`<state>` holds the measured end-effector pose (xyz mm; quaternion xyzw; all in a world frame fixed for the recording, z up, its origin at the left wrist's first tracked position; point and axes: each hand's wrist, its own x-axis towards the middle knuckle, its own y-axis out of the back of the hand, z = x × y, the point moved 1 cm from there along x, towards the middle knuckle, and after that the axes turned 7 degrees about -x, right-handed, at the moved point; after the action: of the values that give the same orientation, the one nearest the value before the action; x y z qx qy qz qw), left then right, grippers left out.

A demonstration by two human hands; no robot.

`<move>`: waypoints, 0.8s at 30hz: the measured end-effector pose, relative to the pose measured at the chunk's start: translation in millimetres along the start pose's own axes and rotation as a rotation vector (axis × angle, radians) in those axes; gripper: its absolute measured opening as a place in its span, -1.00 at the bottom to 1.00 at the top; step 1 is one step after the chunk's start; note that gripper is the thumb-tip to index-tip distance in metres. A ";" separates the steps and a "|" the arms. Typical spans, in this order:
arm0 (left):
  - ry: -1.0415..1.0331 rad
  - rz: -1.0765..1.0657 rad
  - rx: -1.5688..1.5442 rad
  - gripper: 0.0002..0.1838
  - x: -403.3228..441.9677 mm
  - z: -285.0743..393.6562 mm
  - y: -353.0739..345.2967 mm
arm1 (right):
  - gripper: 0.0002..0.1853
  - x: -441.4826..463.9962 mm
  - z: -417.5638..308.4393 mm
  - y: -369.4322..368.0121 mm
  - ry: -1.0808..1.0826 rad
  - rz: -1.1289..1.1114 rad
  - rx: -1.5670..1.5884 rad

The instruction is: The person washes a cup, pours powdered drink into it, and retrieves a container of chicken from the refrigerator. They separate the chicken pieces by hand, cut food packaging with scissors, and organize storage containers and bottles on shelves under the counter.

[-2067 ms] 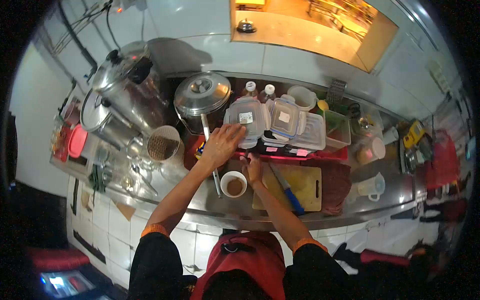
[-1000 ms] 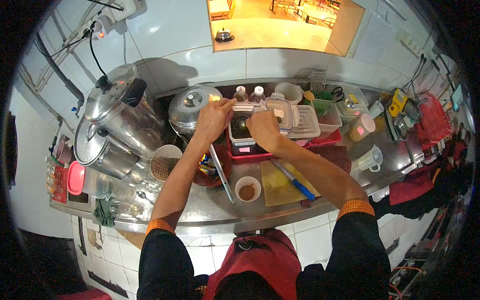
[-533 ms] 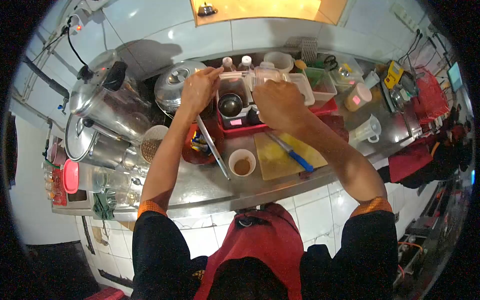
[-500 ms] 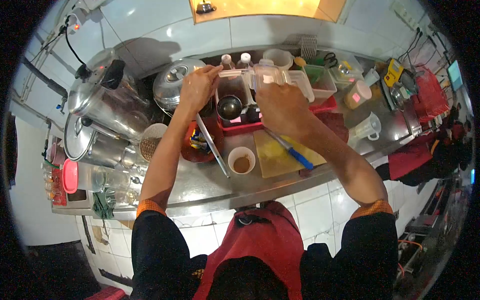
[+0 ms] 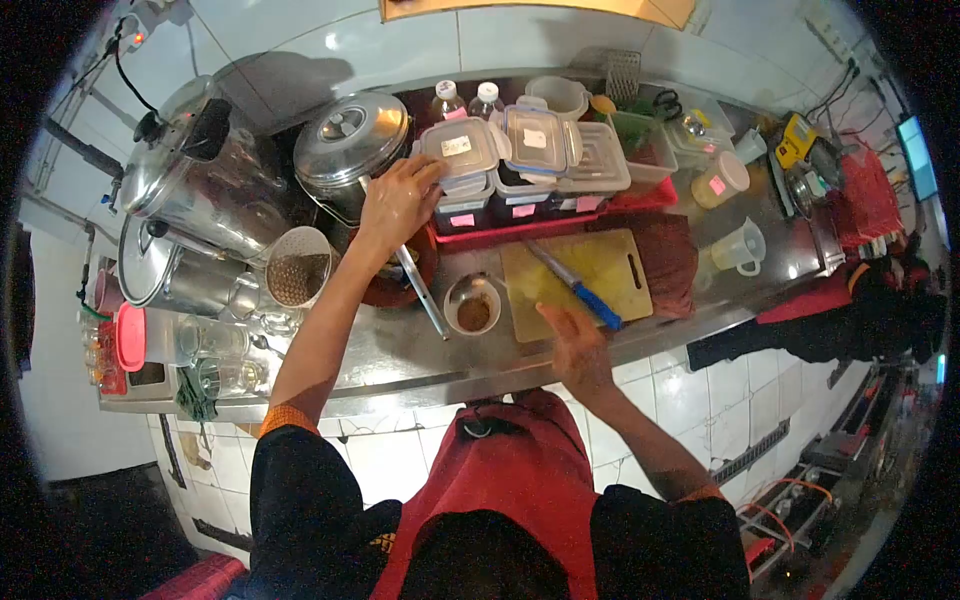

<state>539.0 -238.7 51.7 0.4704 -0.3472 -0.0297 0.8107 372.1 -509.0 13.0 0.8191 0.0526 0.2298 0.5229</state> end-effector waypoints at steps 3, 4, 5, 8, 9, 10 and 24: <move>0.077 -0.014 -0.038 -0.73 12.5 -1.9 8.2 | -0.67 8.7 5.1 -14.2 0.131 0.140 0.132; 0.104 -0.027 -0.056 -0.73 18.7 -0.2 13.5 | -0.68 11.4 9.9 -21.1 0.073 0.136 0.183; 0.134 -0.041 -0.074 -0.74 23.8 1.9 18.3 | -0.66 20.5 15.5 -29.9 0.073 0.200 0.216; 0.197 -0.016 -0.100 -0.74 35.3 5.5 24.3 | -0.59 54.3 11.7 -40.0 -0.069 0.253 0.307; 0.223 -0.014 -0.109 -0.73 35.2 7.1 24.7 | -0.58 65.8 10.0 -44.2 -0.063 0.284 0.338; 0.223 -0.036 -0.124 -0.70 34.3 7.1 24.1 | -0.57 78.2 11.2 -52.7 -0.056 0.316 0.369; 0.210 -0.017 -0.127 -0.43 -19.6 17.1 -17.2 | -0.60 83.7 40.1 -119.6 -0.081 0.204 0.695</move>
<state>518.9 -253.6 33.1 0.4215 -0.2538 -0.0094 0.8705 482.3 -461.5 -79.3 0.9574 0.0248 0.2165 0.1896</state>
